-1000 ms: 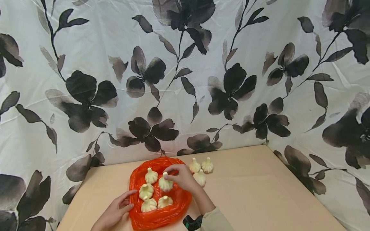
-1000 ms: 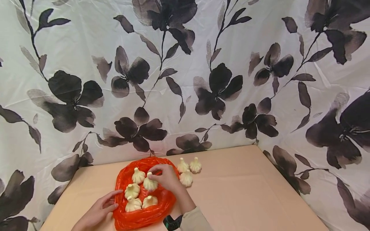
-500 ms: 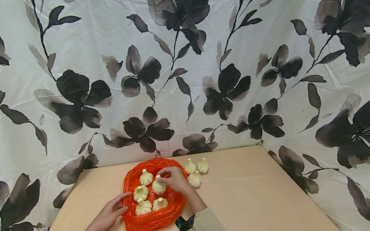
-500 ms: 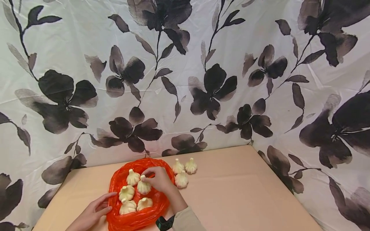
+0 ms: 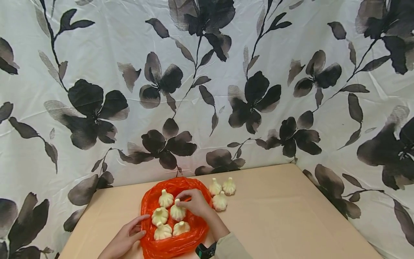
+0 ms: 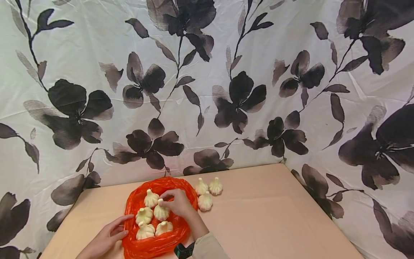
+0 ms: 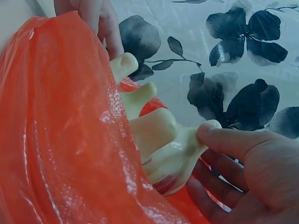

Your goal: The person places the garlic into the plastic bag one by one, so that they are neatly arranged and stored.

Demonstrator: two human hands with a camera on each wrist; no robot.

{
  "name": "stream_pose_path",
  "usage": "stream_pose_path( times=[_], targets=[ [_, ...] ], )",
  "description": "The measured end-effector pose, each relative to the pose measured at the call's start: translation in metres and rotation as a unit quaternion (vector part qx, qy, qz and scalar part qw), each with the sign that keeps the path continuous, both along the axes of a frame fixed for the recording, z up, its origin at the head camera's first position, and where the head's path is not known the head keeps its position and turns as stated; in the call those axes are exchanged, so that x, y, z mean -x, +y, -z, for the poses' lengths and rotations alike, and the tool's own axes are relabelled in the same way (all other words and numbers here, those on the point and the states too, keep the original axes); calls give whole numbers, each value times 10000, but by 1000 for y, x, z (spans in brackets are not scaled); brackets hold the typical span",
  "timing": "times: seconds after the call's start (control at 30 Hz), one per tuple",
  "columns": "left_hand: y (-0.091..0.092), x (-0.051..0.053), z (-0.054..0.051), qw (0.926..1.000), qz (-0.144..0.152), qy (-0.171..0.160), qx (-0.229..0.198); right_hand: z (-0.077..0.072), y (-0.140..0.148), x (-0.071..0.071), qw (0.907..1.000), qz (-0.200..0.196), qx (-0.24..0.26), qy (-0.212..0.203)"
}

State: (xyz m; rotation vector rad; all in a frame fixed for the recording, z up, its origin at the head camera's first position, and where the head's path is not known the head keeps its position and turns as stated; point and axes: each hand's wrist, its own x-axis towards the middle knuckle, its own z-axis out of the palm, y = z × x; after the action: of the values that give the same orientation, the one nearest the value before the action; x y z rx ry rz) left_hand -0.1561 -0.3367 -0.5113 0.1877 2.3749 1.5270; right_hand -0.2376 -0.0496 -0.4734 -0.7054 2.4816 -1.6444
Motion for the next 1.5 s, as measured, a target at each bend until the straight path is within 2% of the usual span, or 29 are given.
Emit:
stream_pose_path(
  times=[0.27, 0.47, 0.67, 0.97, 1.5],
  targets=[
    [-1, 0, 2, 9999, -96, -107, -3, 9, -6, 1, 10000, -10, 32, -19],
    [0, -1, 2, 10000, -67, -69, 5, 17, -9, 1, 9998, 37, 76, -153],
    [1, -1, 1, 10000, -56, -75, 11, 17, -11, 1, 9997, -13, 187, -153],
    [1, 0, 0, 9998, -149, -111, -21, 9, -8, 2, 9997, 87, 210, -67],
    [3, 2, 1, 9998, -158, 65, 48, -19, 18, -1, 9986, 297, 422, 103]
  ],
)
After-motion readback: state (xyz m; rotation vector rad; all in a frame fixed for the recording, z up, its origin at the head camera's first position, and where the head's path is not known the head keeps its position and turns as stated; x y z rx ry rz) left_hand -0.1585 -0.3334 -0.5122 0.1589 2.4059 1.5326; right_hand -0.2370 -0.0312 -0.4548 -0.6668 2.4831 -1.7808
